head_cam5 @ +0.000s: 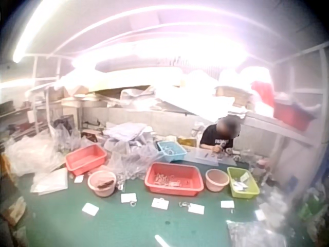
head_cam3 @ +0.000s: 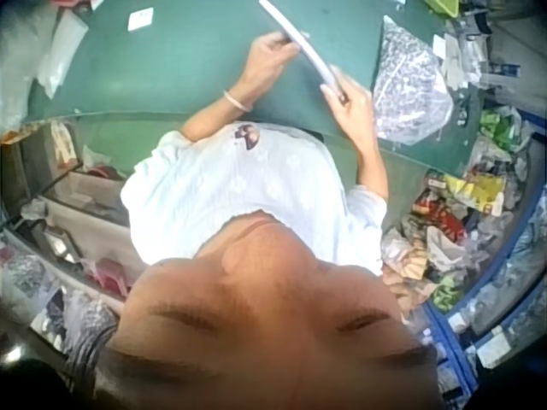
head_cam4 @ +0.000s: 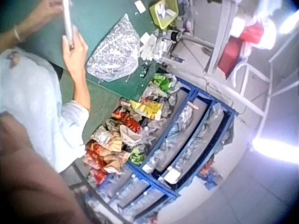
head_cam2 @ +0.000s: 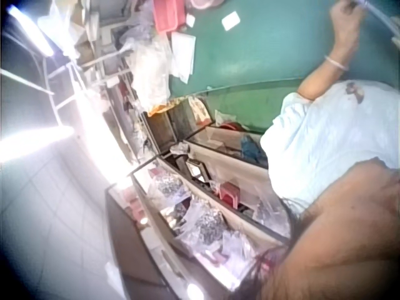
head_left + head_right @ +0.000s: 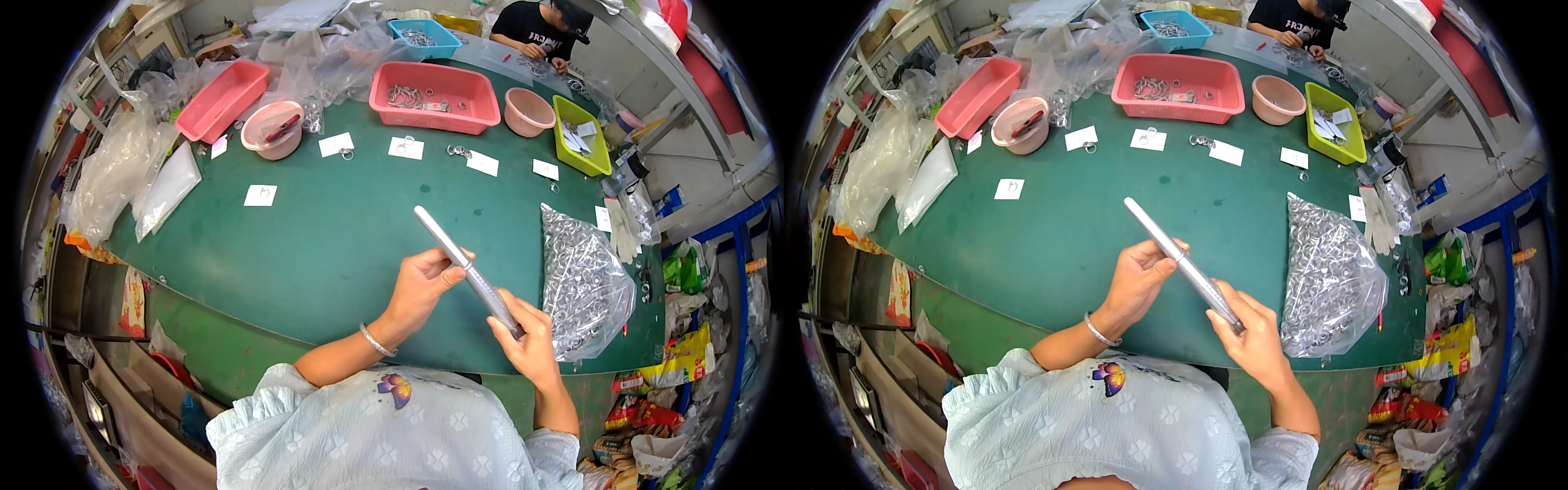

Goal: The person uses a digital caliper to measure small metal rings, placing them on white cards and marking them with a red pen. They repeatedly pick up rings from a plastic bag, measure them, and record the results on the cards.

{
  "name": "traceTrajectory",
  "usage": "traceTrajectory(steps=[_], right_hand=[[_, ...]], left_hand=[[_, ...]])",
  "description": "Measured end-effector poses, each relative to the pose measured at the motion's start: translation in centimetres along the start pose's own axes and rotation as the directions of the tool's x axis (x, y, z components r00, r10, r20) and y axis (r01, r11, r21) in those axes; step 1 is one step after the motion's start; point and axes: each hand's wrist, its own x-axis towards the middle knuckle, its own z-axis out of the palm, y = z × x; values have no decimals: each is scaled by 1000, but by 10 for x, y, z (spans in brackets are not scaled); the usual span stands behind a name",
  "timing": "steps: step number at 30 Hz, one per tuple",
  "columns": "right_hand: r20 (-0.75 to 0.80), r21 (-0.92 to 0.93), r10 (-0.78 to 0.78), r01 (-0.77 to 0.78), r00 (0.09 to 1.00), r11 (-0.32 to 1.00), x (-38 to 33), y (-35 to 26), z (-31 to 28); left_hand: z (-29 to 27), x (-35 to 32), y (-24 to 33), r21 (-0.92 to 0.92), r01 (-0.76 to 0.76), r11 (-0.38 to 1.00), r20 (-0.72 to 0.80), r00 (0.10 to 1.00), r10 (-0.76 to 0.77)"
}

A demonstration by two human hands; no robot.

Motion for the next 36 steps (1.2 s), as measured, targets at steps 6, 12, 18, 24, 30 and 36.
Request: traceTrajectory(steps=[6, 12, 18, 24, 30, 36], right_hand=[[88, 52, -57, 52, 994, 997, -1, -1, -6], [42, -55, -106, 108, 993, 993, -1, -3, 1], [-24, -73, -102, 100, 994, 992, -8, -5, -6], [-19, -17, -71, 70, 997, 997, -6, -16, -12], [34, -30, -75, 77, 997, 997, -10, -15, -12], [25, -41, -128, 129, 991, 991, -5, -23, -12]], left_hand=[[-5, 2, 24, 135, -67, 989, 185, 982, 41], [-7, 1, 27, 92, -212, 973, 29, 977, 210], [-17, 3, 61, 123, -455, 882, 21, 890, 456], [-17, -3, 60, -44, -343, 938, -81, 937, 339], [-24, 2, 49, -49, -270, 961, 13, 962, 271], [5, -9, 27, -47, -18, 999, 186, 982, 26]])
